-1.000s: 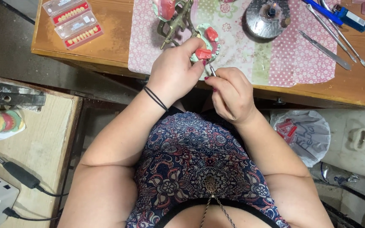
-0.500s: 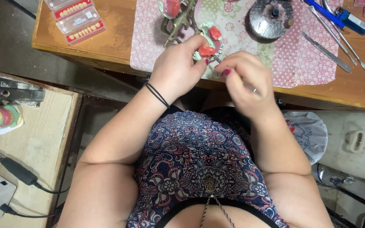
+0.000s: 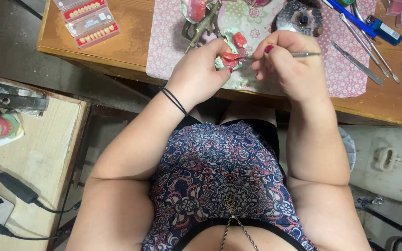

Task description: The person uses a metal tool to apply a substance to a dental mold held in their left hand. They then fit the upper and lower halves of the mold together to check alignment. The person continues to apply the substance and adjust the mold throughout the video.

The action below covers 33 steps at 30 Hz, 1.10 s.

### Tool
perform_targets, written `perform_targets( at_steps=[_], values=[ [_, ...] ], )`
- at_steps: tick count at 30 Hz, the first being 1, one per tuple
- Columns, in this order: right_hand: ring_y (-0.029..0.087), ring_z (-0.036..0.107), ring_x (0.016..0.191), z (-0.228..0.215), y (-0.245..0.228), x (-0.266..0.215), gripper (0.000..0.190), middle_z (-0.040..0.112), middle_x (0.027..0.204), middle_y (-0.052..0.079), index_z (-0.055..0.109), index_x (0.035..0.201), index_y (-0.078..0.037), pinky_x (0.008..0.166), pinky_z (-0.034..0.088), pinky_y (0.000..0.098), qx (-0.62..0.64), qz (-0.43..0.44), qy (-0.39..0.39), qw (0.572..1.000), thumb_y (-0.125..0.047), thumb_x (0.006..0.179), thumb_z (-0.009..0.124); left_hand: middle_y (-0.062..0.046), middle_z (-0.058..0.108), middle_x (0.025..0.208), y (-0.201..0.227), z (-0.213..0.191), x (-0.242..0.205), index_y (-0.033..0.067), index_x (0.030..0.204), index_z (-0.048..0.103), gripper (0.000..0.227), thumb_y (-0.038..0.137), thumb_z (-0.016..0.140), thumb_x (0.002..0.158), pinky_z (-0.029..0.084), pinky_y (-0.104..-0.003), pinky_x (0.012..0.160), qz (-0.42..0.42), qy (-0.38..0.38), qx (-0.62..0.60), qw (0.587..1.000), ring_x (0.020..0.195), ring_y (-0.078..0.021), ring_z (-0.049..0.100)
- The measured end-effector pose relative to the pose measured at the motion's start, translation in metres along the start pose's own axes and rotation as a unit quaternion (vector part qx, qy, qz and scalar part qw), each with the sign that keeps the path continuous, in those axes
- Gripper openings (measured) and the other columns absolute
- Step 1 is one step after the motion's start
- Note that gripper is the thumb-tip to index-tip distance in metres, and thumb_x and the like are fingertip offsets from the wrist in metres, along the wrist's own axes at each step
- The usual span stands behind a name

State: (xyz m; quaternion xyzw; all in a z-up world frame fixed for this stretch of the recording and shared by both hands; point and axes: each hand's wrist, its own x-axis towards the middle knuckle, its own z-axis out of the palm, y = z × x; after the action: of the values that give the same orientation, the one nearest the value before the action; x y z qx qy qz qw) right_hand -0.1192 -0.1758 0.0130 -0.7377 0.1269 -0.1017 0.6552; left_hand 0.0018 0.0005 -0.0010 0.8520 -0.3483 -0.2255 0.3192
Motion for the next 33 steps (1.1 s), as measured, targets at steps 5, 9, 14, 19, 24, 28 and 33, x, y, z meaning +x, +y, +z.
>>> perform_targets(
  at_steps=[5,9,14,19,24,28,33],
  values=[
    [0.016,0.07,0.061,0.002,0.013,-0.011,0.021,0.073,0.08,0.016,0.063,0.096,-0.002,0.05,0.057,0.0234,0.074,-0.015,0.1,0.992,-0.003,0.096,0.042,-0.002,0.076,0.105,0.001,-0.004,0.0,0.021,0.117,0.063,0.03,0.026,0.065,0.088,0.049,-0.045,0.069,-0.007,-0.023,-0.012,1.0,0.089,-0.0299,0.07],
    [0.024,0.07,0.063,-0.002,0.009,-0.015,0.027,0.07,0.084,0.023,0.058,0.105,-0.002,0.049,0.052,0.0245,0.127,-0.132,0.11,0.977,-0.018,0.114,0.04,-0.003,0.064,0.073,0.0,-0.004,-0.001,0.0228,0.115,0.063,0.029,0.024,0.063,0.085,0.041,-0.043,0.06,-0.02,-0.028,-0.014,0.999,0.065,-0.0266,0.059],
    [0.033,0.062,0.096,0.011,0.002,-0.004,0.026,0.07,0.106,0.012,0.062,0.104,-0.003,0.087,0.046,0.0438,-0.367,-0.307,0.004,0.878,-0.021,0.107,0.079,-0.002,0.074,0.092,0.005,-0.007,-0.003,0.0235,0.11,0.063,0.024,0.025,0.064,0.085,0.048,-0.043,0.066,-0.028,-0.025,-0.026,0.999,0.08,-0.027,0.068],
    [0.032,0.056,0.091,0.024,0.006,0.001,0.026,0.064,0.099,0.012,0.058,0.107,-0.003,0.076,0.044,0.0423,-0.418,-0.31,0.009,0.854,-0.008,0.104,0.083,-0.003,0.074,0.09,0.001,-0.003,-0.001,0.023,0.105,0.063,0.02,0.027,0.062,0.086,0.048,-0.045,0.067,-0.021,-0.012,-0.025,0.999,0.082,-0.0305,0.068],
    [0.037,0.06,0.092,0.025,-0.003,0.009,0.029,0.067,0.105,0.015,0.051,0.108,-0.002,0.08,0.047,0.0461,-0.428,-0.3,-0.002,0.853,0.004,0.095,0.077,-0.003,0.074,0.091,0.002,-0.002,0.0,0.0223,0.101,0.061,0.017,0.027,0.062,0.085,0.048,-0.047,0.067,-0.022,-0.014,-0.015,1.0,0.082,-0.0323,0.069],
    [0.027,0.053,0.079,0.022,-0.01,0.014,0.029,0.061,0.093,0.01,0.045,0.109,-0.005,0.074,0.043,0.0398,-0.367,-0.241,-0.03,0.898,0.005,0.093,0.068,-0.002,0.071,0.086,0.004,-0.005,-0.001,0.0239,0.1,0.061,0.018,0.028,0.063,0.083,0.046,-0.044,0.067,-0.033,-0.019,-0.023,0.999,0.08,-0.0299,0.067],
    [0.018,0.059,0.082,0.025,-0.008,0.013,0.027,0.066,0.099,0.007,0.041,0.108,-0.008,0.074,0.046,0.0328,-0.28,-0.209,-0.024,0.937,-0.002,0.094,0.063,-0.001,0.073,0.089,0.007,-0.008,-0.003,0.0251,0.103,0.063,0.02,0.029,0.062,0.083,0.048,-0.044,0.068,-0.038,-0.024,-0.027,0.999,0.083,-0.03,0.069]
  ],
)
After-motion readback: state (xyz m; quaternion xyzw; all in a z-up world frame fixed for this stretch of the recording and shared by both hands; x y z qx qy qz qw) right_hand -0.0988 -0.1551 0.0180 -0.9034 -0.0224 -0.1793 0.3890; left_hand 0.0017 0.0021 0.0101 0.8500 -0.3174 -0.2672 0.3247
